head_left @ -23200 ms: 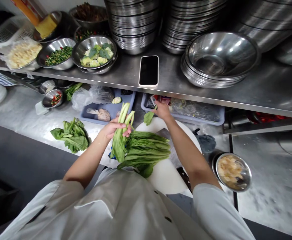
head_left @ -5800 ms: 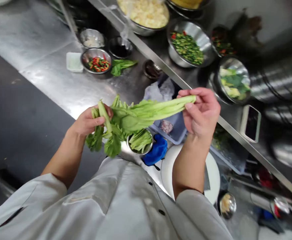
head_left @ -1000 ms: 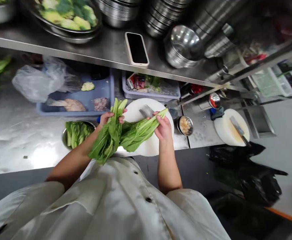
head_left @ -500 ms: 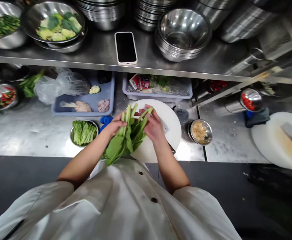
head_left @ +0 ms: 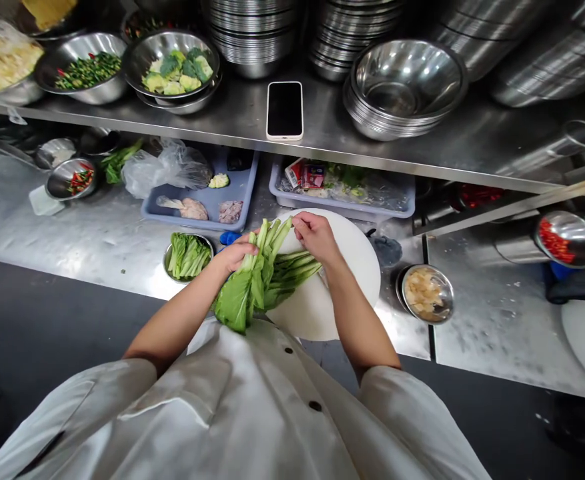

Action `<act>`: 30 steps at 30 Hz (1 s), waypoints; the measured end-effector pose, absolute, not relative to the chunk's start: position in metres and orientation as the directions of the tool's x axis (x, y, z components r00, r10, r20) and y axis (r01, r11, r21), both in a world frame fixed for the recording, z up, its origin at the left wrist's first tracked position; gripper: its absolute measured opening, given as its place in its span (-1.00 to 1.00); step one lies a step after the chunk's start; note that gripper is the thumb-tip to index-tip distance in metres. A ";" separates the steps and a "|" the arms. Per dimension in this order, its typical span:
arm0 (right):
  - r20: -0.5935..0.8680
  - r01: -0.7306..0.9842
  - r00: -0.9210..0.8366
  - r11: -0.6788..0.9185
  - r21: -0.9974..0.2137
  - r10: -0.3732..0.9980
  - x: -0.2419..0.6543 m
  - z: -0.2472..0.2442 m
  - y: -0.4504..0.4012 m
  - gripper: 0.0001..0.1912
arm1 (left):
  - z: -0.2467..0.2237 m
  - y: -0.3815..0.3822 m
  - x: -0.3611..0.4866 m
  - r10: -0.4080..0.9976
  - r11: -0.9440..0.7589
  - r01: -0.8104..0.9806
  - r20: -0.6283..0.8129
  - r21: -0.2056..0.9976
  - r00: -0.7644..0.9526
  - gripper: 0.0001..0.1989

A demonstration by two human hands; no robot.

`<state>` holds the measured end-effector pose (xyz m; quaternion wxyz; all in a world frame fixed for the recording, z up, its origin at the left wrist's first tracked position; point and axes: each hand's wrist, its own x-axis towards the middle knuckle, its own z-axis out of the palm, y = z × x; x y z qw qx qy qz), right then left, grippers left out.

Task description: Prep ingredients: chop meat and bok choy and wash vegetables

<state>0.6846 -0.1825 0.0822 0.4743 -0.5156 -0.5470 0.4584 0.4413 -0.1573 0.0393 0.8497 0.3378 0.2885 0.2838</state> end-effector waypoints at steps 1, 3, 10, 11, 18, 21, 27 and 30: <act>0.016 0.192 -0.074 0.030 -0.981 0.997 0.699 0.083 -0.172 -0.54 | 0.040 -0.155 0.439 0.666 0.614 -0.268 -0.306 0.742 0.680 -0.12; -0.025 0.356 -0.070 0.002 -0.935 0.997 0.733 0.085 -0.147 -0.53 | 0.041 -0.153 0.437 0.659 0.611 -0.237 -0.320 0.755 0.680 -0.13; 0.027 0.344 0.135 -0.022 -0.939 0.991 0.733 0.083 -0.137 -0.22 | 0.044 -0.158 0.444 0.728 0.526 -0.220 -0.302 0.821 0.615 -0.18; -0.008 0.235 0.069 -0.024 -0.972 0.998 0.716 0.079 -0.148 -0.28 | 0.044 -0.159 0.446 0.732 0.511 -0.210 -0.293 0.834 0.616 -0.18; -0.096 -0.128 0.212 -0.070 -0.989 0.972 0.706 0.040 -0.218 -0.54 | 0.053 -0.158 0.435 0.833 0.402 -0.307 -0.206 0.862 0.514 -0.42; -0.167 0.126 0.338 -0.221 -0.967 0.926 0.735 0.024 -0.239 -0.57 | 0.071 -0.153 0.410 0.860 0.382 -0.320 -0.207 0.867 0.466 -0.54; 0.112 0.501 0.326 -0.071 -0.863 0.939 0.691 0.064 -0.247 -0.61 | 0.104 -0.148 0.399 0.799 0.404 -0.230 -0.218 0.886 0.561 -0.32; 0.157 0.261 0.065 0.136 -0.956 0.985 0.641 0.103 -0.218 -0.60 | 0.104 -0.148 0.415 0.774 0.401 -0.164 -0.238 0.901 0.586 -0.27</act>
